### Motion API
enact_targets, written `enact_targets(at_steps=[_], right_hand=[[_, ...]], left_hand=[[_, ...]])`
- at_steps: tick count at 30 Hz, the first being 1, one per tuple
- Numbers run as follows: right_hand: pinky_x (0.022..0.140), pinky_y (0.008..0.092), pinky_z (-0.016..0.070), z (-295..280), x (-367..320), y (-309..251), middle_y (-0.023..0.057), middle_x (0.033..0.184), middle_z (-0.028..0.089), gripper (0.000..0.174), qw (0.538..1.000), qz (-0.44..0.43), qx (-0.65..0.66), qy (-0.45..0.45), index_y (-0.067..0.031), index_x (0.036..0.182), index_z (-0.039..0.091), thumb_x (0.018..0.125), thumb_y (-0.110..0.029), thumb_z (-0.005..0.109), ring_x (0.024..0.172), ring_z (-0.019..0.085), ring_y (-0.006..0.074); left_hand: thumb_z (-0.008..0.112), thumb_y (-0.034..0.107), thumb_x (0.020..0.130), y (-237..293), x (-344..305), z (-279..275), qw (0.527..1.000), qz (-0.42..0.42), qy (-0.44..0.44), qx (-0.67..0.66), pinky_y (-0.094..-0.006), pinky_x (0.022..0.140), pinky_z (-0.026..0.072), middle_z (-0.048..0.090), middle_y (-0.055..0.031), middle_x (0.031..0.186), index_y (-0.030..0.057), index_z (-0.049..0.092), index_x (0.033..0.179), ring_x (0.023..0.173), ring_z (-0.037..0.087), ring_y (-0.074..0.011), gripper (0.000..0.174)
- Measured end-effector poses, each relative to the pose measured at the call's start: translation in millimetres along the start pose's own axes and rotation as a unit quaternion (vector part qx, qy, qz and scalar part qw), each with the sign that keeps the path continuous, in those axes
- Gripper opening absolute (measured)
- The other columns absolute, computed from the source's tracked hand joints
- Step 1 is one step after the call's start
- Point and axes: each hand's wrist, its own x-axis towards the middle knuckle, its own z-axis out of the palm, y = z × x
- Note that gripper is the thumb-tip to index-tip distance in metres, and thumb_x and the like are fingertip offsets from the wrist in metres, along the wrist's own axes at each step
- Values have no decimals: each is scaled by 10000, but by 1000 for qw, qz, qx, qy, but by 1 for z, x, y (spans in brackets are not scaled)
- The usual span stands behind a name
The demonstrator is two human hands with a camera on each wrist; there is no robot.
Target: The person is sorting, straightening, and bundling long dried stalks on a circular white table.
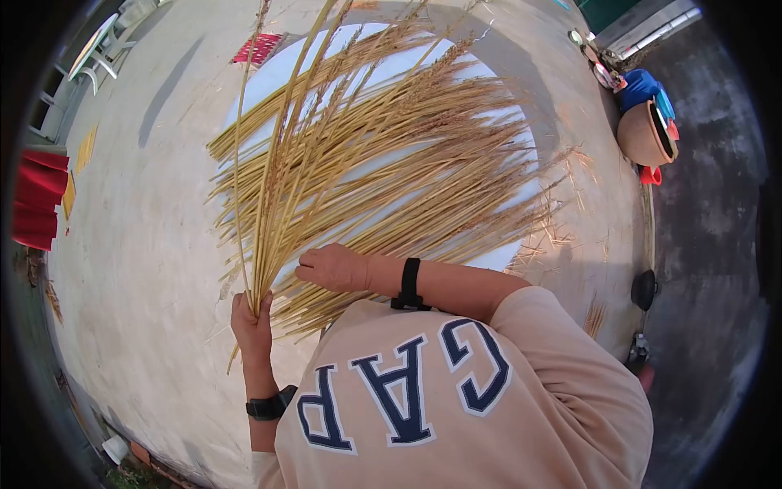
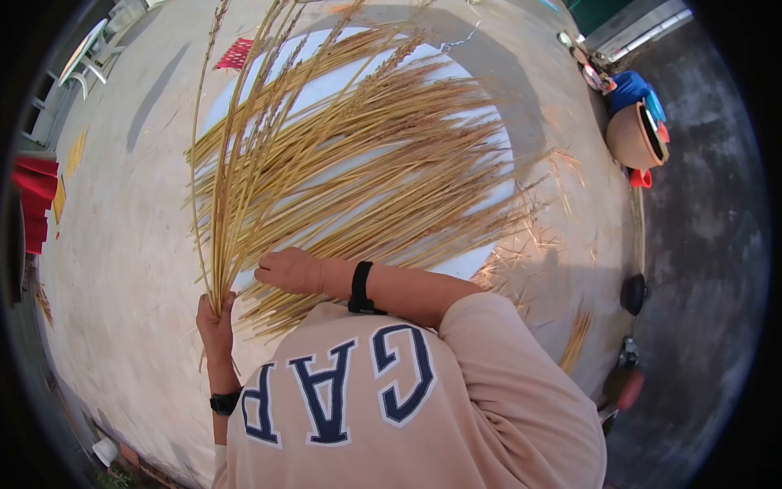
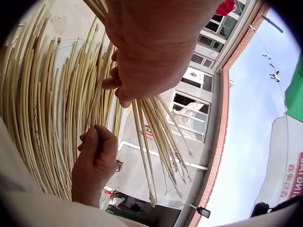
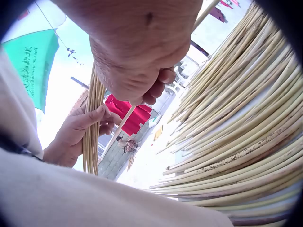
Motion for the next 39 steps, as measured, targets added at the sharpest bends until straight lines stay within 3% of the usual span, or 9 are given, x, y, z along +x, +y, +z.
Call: enact_targets(at_steps=[3,6,8,12,14,16,21,30,39], right_hand=[[564,323,479,-4,3,-6,73,792,497,114,1000,-9,-4,24,-66,810,502,709,-114,530,752,557,228],[599,327,467,-13,5,-5,71,818,501,114,996,-40,-31,70,-67,799,506,705,-124,532,729,540,230],[635,325,463,-20,10,-6,70,821,505,121,991,-47,-46,113,-64,803,514,696,-116,537,753,534,229],[735,356,426,-34,9,2,60,843,520,166,957,-17,-88,276,-57,815,538,653,-92,555,832,505,227],[764,362,427,-24,-15,29,86,920,530,217,971,65,-57,224,-38,861,553,647,-70,553,864,503,241],[798,382,422,-10,-48,63,95,940,539,243,976,183,-108,40,-31,901,566,661,-65,553,885,503,263],[826,416,405,-5,-112,95,91,893,541,199,952,232,-188,-75,-59,923,566,725,-68,546,920,497,276],[675,371,494,-5,-98,117,105,847,557,159,905,384,-171,-60,-65,885,558,727,-61,571,801,578,276],[673,401,483,3,-103,134,125,806,532,115,928,330,-169,18,-54,840,558,735,-73,599,856,540,300]], left_hand=[[605,97,790,0,3,4,994,70,2,85,-368,615,398,448,-118,650,12,567,818,650,443,-316,98],[601,120,809,-13,0,2,995,26,-31,90,-335,586,398,491,-103,639,10,567,825,605,457,-244,116],[596,127,821,-12,-4,-2,990,-112,-89,-21,-295,538,384,503,-87,604,10,566,836,545,431,-166,122],[583,101,831,-25,-15,-21,990,-138,-8,-3,-223,505,354,495,-1,603,9,571,837,536,406,-82,93],[583,89,831,-35,-23,-38,985,-153,40,-72,-204,505,334,466,29,606,16,565,819,547,392,-57,76],[583,84,830,-50,-30,-55,975,-172,89,-107,-198,499,314,431,40,588,36,557,817,537,370,-49,56],[579,101,840,-54,-44,-74,948,-209,170,-171,-190,489,290,434,41,581,43,544,819,530,372,-43,71],[582,97,834,-46,-45,-65,952,-190,177,-165,-192,494,289,434,38,579,48,546,801,532,372,-41,70],[589,122,840,-51,-51,-59,960,-171,163,-148,-185,485,286,446,36,592,39,557,819,532,376,-40,91]])
